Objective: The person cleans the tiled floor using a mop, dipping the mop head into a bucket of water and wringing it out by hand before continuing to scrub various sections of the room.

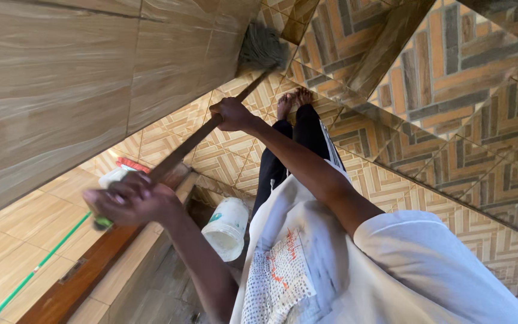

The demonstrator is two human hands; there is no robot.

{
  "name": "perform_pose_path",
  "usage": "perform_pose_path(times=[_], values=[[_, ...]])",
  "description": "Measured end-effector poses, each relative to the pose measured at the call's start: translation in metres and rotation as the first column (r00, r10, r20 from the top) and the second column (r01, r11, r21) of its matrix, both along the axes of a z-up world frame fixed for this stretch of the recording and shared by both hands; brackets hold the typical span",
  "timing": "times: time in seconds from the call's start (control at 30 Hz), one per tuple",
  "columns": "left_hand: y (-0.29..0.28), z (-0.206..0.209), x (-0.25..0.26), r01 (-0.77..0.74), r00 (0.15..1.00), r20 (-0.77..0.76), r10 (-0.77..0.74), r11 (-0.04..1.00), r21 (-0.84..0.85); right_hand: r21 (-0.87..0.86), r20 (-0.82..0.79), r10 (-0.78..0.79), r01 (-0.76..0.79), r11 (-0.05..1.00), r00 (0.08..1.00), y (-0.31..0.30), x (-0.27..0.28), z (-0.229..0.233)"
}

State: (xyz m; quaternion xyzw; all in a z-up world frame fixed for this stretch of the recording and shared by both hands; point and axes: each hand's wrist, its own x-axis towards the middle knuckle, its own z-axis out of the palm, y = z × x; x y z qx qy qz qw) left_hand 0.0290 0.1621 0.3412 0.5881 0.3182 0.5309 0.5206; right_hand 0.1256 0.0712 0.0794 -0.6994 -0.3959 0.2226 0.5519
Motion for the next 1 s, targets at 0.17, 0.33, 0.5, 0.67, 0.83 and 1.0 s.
perform_pose_path(times=[0.17,0.33,0.5,0.67,0.83,1.0], values=[[0.026,-0.018,0.05,0.142,0.988,-0.051,-0.145,0.989,-0.045,-0.246,0.112,-0.14,0.164,0.955,0.984,-0.019,0.0,-0.024],[-0.009,-0.042,0.067,0.366,0.927,0.014,-0.375,0.893,-0.263,-0.285,0.2,-0.239,0.289,0.914,0.95,-0.082,-0.013,-0.049],[-0.024,-0.016,0.047,0.507,0.862,0.213,-0.461,0.795,-0.332,-0.095,0.13,-0.317,0.33,0.939,0.939,-0.08,-0.013,-0.038],[-0.026,0.023,0.017,0.583,0.811,0.17,-0.559,0.792,-0.178,0.194,0.148,-0.339,0.309,0.931,0.929,-0.026,0.004,-0.012],[-0.015,0.025,0.039,0.631,0.771,0.142,-0.621,0.775,-0.033,0.074,-0.006,-0.266,0.265,0.961,0.964,0.015,0.028,0.018],[0.003,0.016,0.066,0.398,0.917,0.096,-0.387,0.903,-0.16,-0.008,-0.075,-0.298,0.298,0.955,0.952,0.002,0.028,0.019]])
